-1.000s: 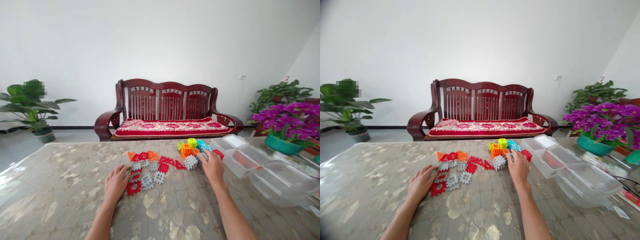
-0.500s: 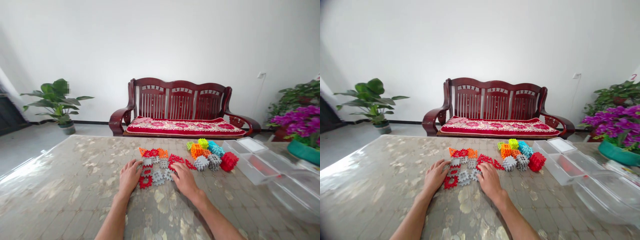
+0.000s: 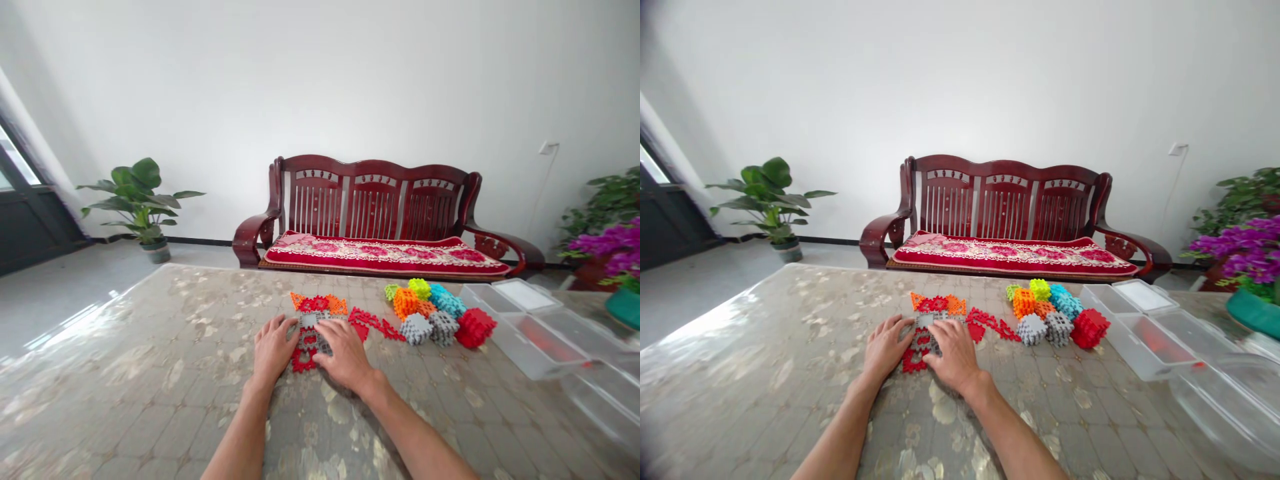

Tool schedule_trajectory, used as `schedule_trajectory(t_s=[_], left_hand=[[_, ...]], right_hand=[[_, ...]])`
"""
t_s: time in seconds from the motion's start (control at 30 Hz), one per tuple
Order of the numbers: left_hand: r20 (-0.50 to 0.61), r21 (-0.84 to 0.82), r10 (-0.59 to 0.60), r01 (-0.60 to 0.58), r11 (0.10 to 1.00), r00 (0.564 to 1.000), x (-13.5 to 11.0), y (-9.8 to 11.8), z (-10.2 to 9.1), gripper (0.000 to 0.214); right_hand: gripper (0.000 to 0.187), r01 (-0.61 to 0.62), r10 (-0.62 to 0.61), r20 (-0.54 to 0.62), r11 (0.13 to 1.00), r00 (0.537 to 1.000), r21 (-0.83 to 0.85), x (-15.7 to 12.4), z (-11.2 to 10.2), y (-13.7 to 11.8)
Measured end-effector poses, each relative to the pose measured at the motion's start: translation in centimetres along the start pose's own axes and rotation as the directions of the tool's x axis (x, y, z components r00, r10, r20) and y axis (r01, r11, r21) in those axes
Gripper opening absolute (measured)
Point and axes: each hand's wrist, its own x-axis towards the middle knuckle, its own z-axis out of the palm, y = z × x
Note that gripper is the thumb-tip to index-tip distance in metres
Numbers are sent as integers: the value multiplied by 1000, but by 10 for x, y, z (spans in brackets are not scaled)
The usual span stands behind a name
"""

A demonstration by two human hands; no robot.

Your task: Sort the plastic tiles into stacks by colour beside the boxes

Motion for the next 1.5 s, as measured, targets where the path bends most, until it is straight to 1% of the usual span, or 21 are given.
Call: schedule_trajectory(t_s=[0.1,0.17,0.2,0.27,0.33,0.37,0.43,0.5,0.57,0.63,0.7,0.8,0.87,0.97,1.07,1.2,1.37,1.43,1.5], left_hand=[[-13,-4,-3,3,1000,1000,0,1,0,35],[-18,-8,-1,1,1000,1000,-1,1,0,35],[-18,-9,0,0,1000,1000,-1,1,-1,35],[-13,-7,2,-2,1000,1000,-1,2,-1,35],[-3,-2,3,-3,1000,1000,-1,1,-2,36],[0,1,4,-4,1000,1000,0,1,-2,36],[-2,6,6,-6,1000,1000,0,0,-1,36],[-10,8,8,-8,1000,1000,0,-2,0,37],[-14,9,11,-10,1000,1000,1,-3,1,37],[-14,14,13,-13,1000,1000,1,-3,2,37],[-16,23,16,-16,1000,1000,1,-3,2,38],[-18,29,24,-23,999,1000,1,-2,1,38],[-14,32,27,-26,999,1000,1,-2,0,38],[-6,44,22,-21,999,1000,1,-1,-1,38],[1,51,20,-20,998,1000,1,-1,-2,38],[-7,46,28,-27,999,1000,1,0,-2,38],[-15,52,30,-30,998,999,1,-1,-1,38],[-13,59,36,-35,998,999,1,-2,0,38],[-12,65,40,-39,997,999,2,-3,1,38]], right_hand=[[30,26,-24,35,999,999,-47,7,6,-5],[21,33,-29,59,996,998,-78,9,9,-6],[19,29,-24,58,996,998,-87,10,10,-6],[19,-12,13,20,996,1000,-85,10,8,-4],[22,-106,104,-44,994,994,-39,10,0,2],[24,-164,163,-70,987,984,1,9,-6,6],[29,-257,263,-85,963,961,82,7,-20,20],[33,-301,309,-66,947,949,112,3,-36,38],[36,-311,315,-49,948,948,72,-2,-49,58],[36,-305,304,-49,952,951,-19,-8,-59,75],[35,-325,315,-93,938,944,-118,-14,-63,86],[34,-399,366,-184,896,912,-196,-25,-60,89],[33,-420,380,-208,884,901,-204,-32,-54,83],[41,-430,384,-218,872,897,-234,-39,-45,73],[50,-454,404,-217,845,888,-282,-40,-40,67],[53,-462,419,-197,826,886,-323,-37,-36,66],[51,-448,393,-226,842,891,-301,-39,-27,70],[52,-429,363,-265,865,893,-261,-39,-25,71],[52,-391,314,-325,897,892,-206,-37,-30,73]])
